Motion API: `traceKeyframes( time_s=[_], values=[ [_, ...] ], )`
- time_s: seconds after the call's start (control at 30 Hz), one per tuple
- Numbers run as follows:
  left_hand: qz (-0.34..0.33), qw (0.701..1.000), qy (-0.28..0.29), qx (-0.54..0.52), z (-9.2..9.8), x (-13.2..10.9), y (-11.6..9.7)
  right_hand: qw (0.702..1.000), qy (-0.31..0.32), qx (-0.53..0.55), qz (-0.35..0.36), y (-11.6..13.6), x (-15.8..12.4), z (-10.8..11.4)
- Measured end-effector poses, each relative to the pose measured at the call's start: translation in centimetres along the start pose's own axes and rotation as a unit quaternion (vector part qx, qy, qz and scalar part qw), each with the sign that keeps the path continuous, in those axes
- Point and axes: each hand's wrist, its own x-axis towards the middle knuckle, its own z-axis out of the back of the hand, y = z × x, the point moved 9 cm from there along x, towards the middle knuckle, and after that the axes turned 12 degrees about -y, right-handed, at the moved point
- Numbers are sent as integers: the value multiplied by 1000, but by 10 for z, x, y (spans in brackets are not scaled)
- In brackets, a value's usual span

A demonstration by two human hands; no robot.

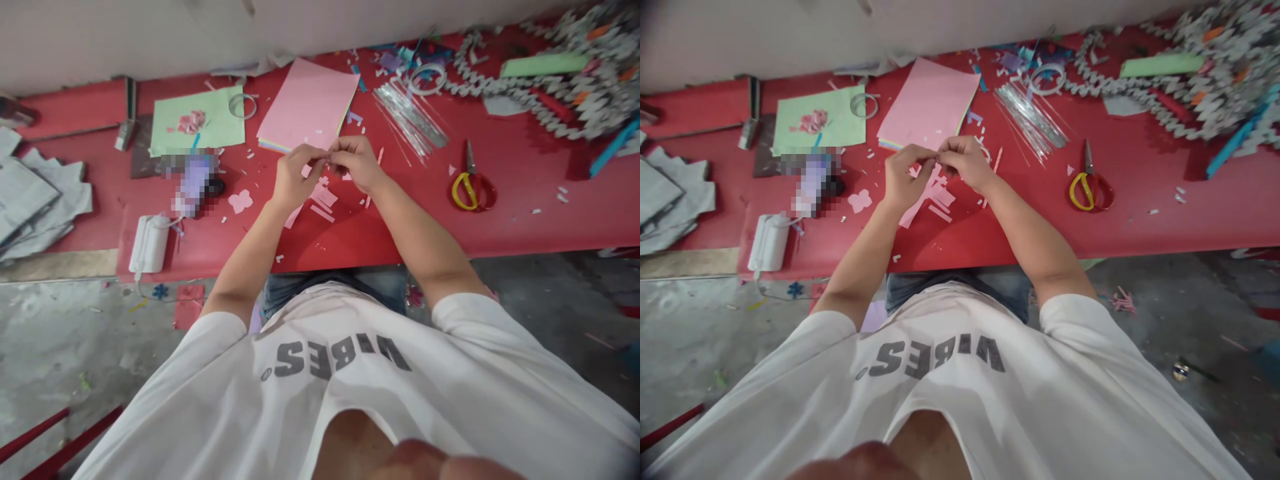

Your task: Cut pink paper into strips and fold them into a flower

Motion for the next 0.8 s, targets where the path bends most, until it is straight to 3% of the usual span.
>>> traceKeyframes(
  time_s=[0.27,0.53,0.8],
  values=[
    [30,999,-30,14,10,0,10,999,31,12,-5,-1,-1,-4],
    [35,997,-53,45,9,-5,22,988,-21,-97,117,13,-5,1],
    [70,992,-85,67,6,-10,24,980,-22,-145,135,12,-10,-7]
  ],
)
